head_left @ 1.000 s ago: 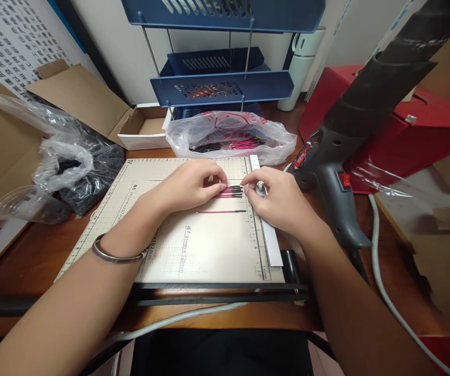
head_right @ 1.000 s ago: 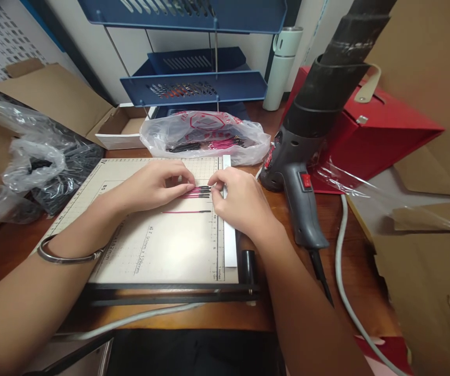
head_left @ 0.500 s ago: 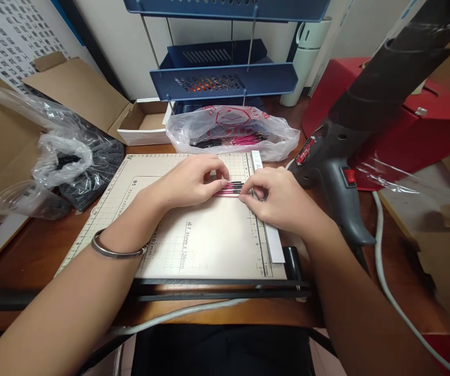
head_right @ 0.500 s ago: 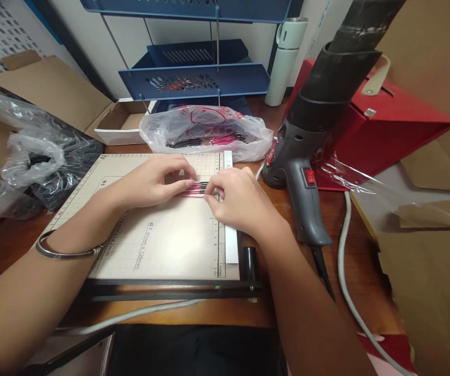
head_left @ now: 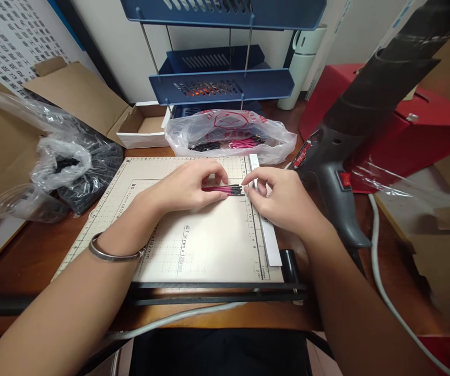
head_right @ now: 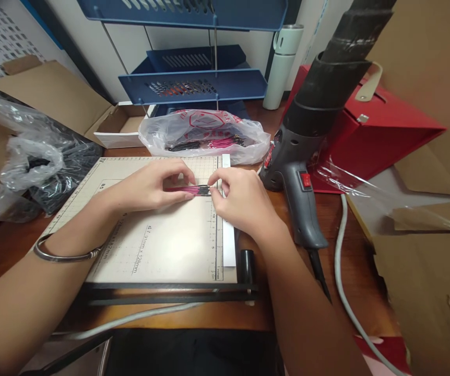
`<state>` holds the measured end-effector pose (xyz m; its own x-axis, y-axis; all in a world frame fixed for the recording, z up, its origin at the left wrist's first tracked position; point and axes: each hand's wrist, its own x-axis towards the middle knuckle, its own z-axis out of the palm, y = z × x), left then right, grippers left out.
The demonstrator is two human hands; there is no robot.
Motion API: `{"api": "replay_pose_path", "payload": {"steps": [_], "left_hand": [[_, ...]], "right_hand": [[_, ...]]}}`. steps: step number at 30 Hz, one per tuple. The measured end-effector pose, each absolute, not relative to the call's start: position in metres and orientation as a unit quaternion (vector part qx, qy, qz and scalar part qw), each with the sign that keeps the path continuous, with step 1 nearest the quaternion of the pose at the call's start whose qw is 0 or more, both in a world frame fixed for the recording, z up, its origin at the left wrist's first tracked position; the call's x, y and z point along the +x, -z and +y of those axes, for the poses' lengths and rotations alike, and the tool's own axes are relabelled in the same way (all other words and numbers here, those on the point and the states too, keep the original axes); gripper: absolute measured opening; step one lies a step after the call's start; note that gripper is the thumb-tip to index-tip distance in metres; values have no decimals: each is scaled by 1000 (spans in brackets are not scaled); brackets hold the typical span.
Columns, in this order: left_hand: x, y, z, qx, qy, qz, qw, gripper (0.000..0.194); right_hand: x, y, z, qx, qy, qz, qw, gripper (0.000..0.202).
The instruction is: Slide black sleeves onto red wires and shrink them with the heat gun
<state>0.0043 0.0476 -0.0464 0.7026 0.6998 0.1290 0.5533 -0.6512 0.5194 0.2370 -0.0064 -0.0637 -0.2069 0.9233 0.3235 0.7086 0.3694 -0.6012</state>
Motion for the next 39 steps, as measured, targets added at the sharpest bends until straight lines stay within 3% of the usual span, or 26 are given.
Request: {"api": "replay_pose_path", "payload": {"steps": [20, 39], "left_hand": [[5, 45, 47, 889, -169, 352, 238, 24], [6, 46, 49, 893, -170, 359, 210, 20]], "right_hand": [[243, 59, -8, -564, -167, -764, 266, 12], [232, 65, -8, -576, -119, -760, 277, 13]]}}
